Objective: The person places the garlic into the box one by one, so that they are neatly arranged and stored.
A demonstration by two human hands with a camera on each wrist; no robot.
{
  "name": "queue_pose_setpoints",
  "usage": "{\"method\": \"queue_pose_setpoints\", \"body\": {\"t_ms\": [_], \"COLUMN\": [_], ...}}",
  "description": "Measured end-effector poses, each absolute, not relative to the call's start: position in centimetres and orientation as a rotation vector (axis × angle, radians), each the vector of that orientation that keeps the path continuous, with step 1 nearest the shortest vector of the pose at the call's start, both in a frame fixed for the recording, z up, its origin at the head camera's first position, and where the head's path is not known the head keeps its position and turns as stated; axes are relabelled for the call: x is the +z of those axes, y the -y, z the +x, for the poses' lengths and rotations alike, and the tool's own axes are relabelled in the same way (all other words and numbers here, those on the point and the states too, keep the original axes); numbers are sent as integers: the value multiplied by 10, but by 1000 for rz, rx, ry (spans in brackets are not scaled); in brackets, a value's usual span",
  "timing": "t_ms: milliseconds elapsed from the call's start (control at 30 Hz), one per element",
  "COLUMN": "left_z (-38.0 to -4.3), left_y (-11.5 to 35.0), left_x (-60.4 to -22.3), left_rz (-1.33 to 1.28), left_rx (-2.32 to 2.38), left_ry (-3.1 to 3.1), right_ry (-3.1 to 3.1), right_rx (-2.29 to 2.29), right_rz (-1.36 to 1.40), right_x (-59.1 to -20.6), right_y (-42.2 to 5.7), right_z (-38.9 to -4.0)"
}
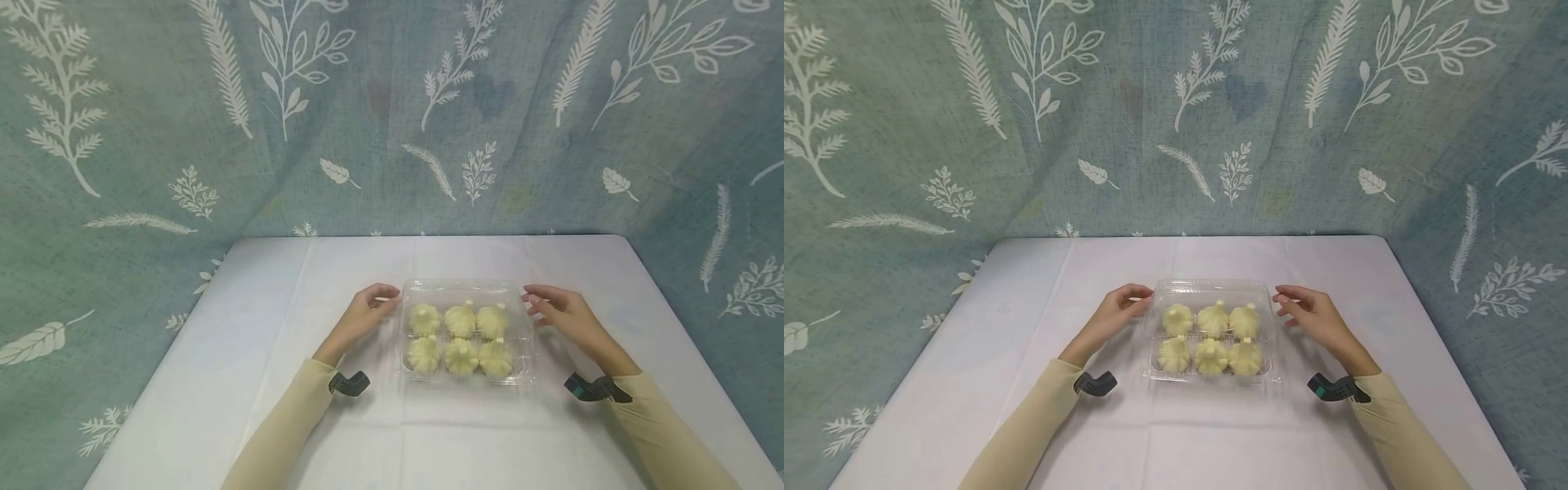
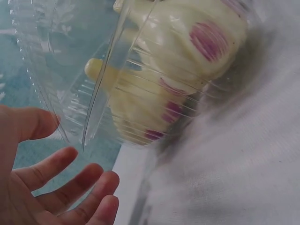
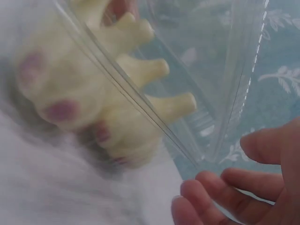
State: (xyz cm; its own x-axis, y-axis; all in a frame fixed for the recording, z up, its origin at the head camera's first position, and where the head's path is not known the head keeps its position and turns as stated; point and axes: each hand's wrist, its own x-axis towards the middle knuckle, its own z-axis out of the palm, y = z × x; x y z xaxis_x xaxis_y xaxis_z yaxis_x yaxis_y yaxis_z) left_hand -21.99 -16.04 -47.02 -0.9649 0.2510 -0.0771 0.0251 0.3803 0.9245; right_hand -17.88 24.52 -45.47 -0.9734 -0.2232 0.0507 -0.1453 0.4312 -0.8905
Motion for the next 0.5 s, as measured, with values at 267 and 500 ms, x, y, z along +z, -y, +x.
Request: {"method": "queue_pose_setpoints", "body": {"t_ms": [267,500], "left_z": [-217,-215], "left_y": [160,159], "left_x": [-472,-476], "left_rz": [258,208], "left_rx": [1561,1466], "left_ry": [-2494,-2571], "right_ry": [-2465,-2343], "right_rx": [-1536,-1459], "right_rz": [-336,-300], "right_x": [-455,-463], "right_y": [-251,-253], "right_z": [-147,-127]}}
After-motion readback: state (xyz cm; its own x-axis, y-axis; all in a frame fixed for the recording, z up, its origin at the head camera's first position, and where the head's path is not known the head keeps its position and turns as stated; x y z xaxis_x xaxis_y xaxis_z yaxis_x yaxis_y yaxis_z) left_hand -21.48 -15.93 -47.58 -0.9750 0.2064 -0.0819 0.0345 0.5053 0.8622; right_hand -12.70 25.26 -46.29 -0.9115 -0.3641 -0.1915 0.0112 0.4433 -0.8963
